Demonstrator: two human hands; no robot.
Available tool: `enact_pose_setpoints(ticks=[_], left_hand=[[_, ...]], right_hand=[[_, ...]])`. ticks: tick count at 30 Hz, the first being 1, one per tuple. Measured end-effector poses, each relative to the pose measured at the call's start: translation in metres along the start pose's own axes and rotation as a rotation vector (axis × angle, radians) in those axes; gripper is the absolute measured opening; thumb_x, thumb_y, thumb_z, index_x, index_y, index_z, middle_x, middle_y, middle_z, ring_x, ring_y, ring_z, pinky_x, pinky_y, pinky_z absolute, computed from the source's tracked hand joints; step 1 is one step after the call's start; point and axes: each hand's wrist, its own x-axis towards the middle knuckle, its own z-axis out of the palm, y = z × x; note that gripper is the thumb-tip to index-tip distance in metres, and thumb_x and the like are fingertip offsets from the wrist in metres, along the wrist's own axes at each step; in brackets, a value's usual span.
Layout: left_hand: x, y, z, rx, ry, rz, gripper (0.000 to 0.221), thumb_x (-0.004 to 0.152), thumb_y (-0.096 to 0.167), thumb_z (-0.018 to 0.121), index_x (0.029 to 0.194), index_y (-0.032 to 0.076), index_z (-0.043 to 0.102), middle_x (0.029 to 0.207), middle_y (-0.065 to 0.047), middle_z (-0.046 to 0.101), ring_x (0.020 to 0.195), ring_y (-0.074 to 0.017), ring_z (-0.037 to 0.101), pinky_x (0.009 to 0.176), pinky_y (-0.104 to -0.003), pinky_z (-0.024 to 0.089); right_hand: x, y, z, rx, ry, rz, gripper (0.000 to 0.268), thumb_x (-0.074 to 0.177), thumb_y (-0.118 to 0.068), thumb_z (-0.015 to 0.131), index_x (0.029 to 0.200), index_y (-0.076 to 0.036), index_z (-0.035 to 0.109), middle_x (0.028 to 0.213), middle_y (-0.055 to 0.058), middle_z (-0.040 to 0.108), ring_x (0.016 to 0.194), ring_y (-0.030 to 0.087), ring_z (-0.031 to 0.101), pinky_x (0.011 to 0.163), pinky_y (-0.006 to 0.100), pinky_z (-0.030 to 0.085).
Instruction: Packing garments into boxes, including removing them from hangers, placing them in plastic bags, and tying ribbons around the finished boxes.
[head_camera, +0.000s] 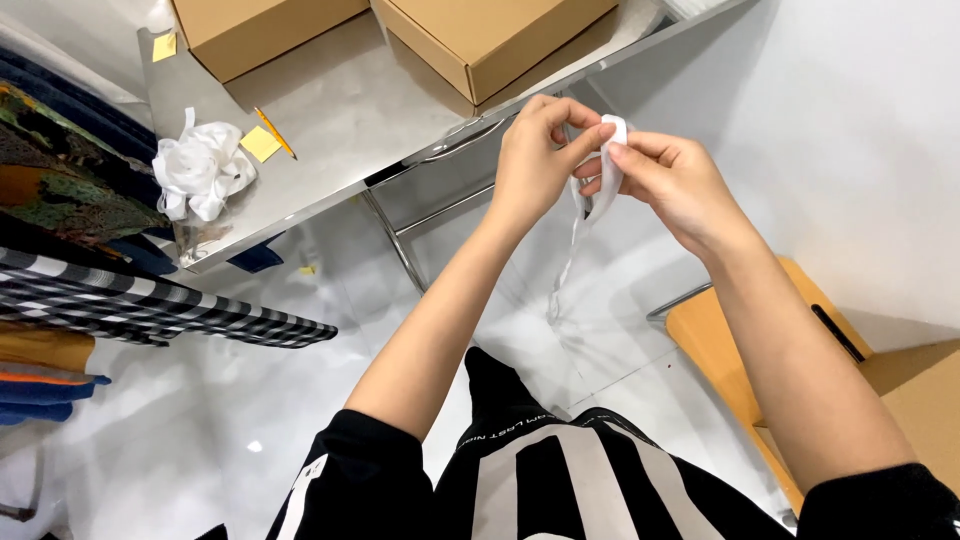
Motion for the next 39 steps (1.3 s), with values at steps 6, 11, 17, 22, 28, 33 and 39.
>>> enact_pose_setpoints(ticks=[6, 11, 17, 22, 28, 33, 39], left_hand=[[-0.012, 0.001, -0.007, -0.407, -0.235, -0.205, 0.063, 0.112, 0.066, 0.037, 0.144, 0.018, 0.062, 0.140, -0.014, 0.072, 0.134, -0.0338, 0.066, 0.111, -0.052, 0.051], [-0.031, 0.016, -0.006, -0.591, -0.388, -0.343, 0.096, 0.107, 0.076, 0.011, 0.153, 0.004, 0.055, 0.154, -0.028, 0.058, 0.149, -0.0421, 0.050, 0.124, -0.055, 0.037], [-0.038, 0.042, -0.010, -0.684, -0.521, -0.401, 0.123, 0.095, 0.084, -0.004, 0.158, -0.011, 0.043, 0.157, -0.042, 0.045, 0.150, -0.0524, 0.040, 0.127, -0.054, 0.033], [-0.034, -0.003, 0.008, -0.795, -0.571, -0.306, 0.076, 0.117, 0.061, 0.031, 0.142, -0.005, 0.059, 0.127, -0.027, 0.072, 0.125, -0.0360, 0.069, 0.112, -0.044, 0.051], [-0.024, 0.003, 0.009, -0.455, -0.455, -0.194, 0.027, 0.108, 0.036, 0.068, 0.122, 0.016, 0.079, 0.092, 0.003, 0.081, 0.081, -0.0004, 0.063, 0.074, -0.014, 0.046], [-0.018, 0.026, 0.009, -0.530, -0.346, -0.183, 0.020, 0.100, 0.028, 0.080, 0.117, 0.017, 0.081, 0.095, 0.000, 0.083, 0.091, 0.0008, 0.072, 0.081, -0.015, 0.057], [-0.010, 0.032, -0.012, -0.340, -0.155, -0.222, 0.021, 0.101, 0.037, 0.077, 0.119, 0.027, 0.082, 0.092, 0.007, 0.084, 0.093, -0.0031, 0.080, 0.086, -0.016, 0.060]], right_hand=[[-0.007, -0.019, 0.007, -0.012, -0.013, -0.052, 0.024, 0.109, -0.012, 0.062, 0.125, 0.003, 0.072, 0.112, 0.015, 0.077, 0.102, 0.019, 0.074, 0.098, 0.039, 0.063], [-0.006, -0.034, 0.010, -0.034, -0.088, -0.081, 0.032, 0.109, -0.014, 0.057, 0.133, 0.003, 0.069, 0.116, 0.020, 0.078, 0.102, 0.025, 0.078, 0.093, 0.035, 0.060], [-0.002, -0.047, 0.006, -0.121, -0.094, -0.080, 0.040, 0.105, -0.012, 0.062, 0.142, 0.003, 0.065, 0.113, 0.018, 0.078, 0.095, 0.019, 0.071, 0.081, 0.030, 0.055], [0.011, -0.040, -0.005, -0.178, -0.058, -0.086, 0.040, 0.107, -0.015, 0.058, 0.144, -0.003, 0.066, 0.124, 0.019, 0.079, 0.115, 0.022, 0.072, 0.099, 0.030, 0.051], [0.022, -0.017, -0.020, -0.128, 0.086, -0.110, 0.039, 0.113, -0.019, 0.048, 0.146, -0.002, 0.062, 0.133, 0.022, 0.073, 0.129, 0.029, 0.069, 0.113, 0.036, 0.046], [0.029, 0.042, -0.019, 0.118, 0.077, -0.026, 0.056, 0.119, -0.041, 0.034, 0.140, -0.001, 0.067, 0.119, 0.017, 0.075, 0.119, 0.026, 0.071, 0.106, 0.033, 0.050], [0.029, 0.106, -0.014, -0.035, -0.083, 0.075, 0.082, 0.116, -0.056, 0.017, 0.135, 0.002, 0.073, 0.116, 0.017, 0.079, 0.118, 0.026, 0.070, 0.112, 0.042, 0.046]])
